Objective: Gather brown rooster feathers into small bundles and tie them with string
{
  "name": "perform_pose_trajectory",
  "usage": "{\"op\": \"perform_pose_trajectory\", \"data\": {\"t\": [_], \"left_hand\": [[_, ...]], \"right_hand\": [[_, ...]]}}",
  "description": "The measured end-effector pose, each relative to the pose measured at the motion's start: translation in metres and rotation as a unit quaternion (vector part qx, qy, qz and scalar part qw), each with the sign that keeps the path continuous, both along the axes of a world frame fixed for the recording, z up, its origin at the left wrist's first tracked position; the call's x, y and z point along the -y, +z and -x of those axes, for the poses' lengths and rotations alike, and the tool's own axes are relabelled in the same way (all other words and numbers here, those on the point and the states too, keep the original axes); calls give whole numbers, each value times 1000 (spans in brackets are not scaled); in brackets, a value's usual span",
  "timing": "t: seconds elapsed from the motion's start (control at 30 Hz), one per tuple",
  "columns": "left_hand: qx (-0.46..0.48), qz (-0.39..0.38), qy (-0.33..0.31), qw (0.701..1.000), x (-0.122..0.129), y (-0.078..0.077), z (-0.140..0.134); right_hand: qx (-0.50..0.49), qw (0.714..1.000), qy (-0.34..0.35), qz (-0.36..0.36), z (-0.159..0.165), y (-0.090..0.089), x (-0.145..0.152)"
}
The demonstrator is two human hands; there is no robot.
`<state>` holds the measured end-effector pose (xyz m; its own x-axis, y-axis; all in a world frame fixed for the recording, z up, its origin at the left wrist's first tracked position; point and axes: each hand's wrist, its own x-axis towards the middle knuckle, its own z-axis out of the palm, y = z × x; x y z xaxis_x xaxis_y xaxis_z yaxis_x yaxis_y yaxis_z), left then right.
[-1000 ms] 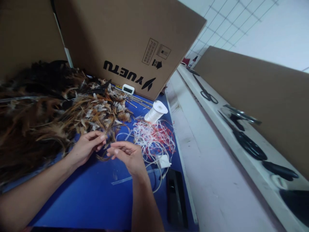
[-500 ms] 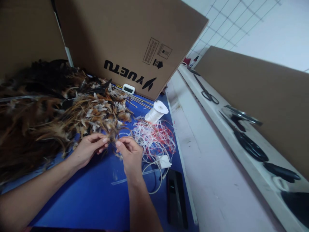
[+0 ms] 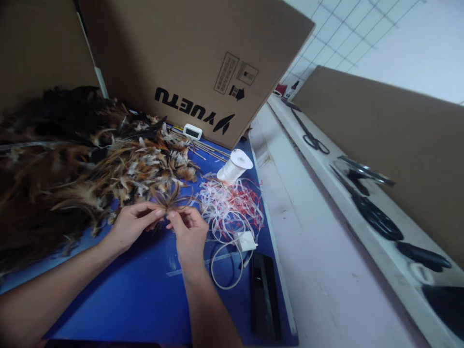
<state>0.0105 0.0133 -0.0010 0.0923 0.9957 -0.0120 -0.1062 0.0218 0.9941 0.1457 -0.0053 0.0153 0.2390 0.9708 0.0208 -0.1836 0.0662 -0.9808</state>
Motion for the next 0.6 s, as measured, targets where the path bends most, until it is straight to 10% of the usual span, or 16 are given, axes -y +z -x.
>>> {"op": "perform_pose_trajectory", "data": {"t": [0.6], "left_hand": [[-200, -219, 47, 954, 3, 0, 2]], "right_hand": [[82, 995, -31, 50, 6, 5, 1]]}}
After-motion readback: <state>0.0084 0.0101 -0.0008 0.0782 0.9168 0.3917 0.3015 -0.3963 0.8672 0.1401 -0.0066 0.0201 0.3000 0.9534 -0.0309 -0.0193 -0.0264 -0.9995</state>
